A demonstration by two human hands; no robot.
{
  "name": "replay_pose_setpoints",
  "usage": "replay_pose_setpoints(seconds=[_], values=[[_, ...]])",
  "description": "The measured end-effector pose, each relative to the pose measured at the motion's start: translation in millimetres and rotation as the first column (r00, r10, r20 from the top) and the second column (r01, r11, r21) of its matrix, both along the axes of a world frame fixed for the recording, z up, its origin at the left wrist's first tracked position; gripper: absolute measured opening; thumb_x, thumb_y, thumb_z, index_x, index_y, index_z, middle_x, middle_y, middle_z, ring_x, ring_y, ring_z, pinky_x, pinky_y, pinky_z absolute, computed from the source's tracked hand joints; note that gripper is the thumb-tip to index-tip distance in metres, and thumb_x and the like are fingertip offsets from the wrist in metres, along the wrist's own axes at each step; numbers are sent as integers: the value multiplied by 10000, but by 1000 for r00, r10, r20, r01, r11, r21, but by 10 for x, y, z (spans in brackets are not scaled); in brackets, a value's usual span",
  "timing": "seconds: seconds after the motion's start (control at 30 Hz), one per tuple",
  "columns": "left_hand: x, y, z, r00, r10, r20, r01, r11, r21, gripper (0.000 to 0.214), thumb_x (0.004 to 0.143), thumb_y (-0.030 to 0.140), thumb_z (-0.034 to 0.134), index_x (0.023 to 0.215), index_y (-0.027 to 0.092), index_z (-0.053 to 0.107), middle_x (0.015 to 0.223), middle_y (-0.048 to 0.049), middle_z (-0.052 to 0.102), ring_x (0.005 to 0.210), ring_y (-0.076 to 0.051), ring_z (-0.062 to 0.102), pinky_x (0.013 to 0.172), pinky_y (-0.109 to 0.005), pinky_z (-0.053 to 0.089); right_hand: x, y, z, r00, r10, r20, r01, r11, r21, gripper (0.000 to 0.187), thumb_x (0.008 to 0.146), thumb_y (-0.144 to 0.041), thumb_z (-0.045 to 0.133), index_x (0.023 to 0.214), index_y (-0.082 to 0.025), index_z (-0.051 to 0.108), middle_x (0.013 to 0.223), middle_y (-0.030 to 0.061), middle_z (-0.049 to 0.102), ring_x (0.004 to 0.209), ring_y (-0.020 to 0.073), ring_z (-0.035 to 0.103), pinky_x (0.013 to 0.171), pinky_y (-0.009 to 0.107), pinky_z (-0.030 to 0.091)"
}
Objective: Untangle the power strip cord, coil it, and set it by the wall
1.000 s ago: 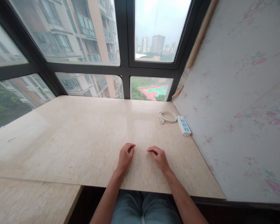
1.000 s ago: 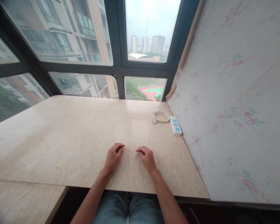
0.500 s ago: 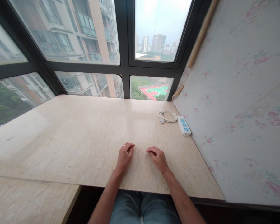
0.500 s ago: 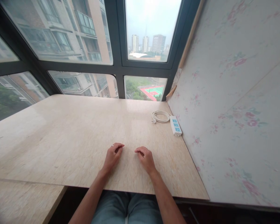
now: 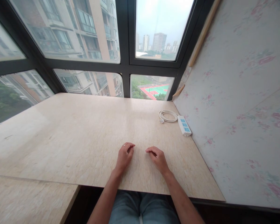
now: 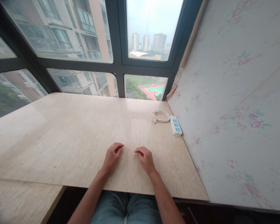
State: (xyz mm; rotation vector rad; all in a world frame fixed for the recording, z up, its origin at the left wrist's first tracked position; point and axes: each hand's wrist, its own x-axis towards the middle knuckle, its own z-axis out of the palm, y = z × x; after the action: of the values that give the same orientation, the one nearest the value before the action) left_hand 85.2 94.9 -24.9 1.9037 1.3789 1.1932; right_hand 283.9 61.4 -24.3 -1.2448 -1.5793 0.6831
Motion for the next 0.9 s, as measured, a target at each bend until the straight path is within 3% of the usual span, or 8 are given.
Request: replay_pose_setpoints(seconds=[0.9], values=[[1,6,-17,1000,-1,-16,1,1000,5,188,827,129,476,894,193,639,928,-58,677,902,-185,620,827,-349,492,-2,-6,-10,1000,0,-6,0,1000,0,237,812,-97,471,790,-205,681,836,50,705,812,174,656,744,309,500]])
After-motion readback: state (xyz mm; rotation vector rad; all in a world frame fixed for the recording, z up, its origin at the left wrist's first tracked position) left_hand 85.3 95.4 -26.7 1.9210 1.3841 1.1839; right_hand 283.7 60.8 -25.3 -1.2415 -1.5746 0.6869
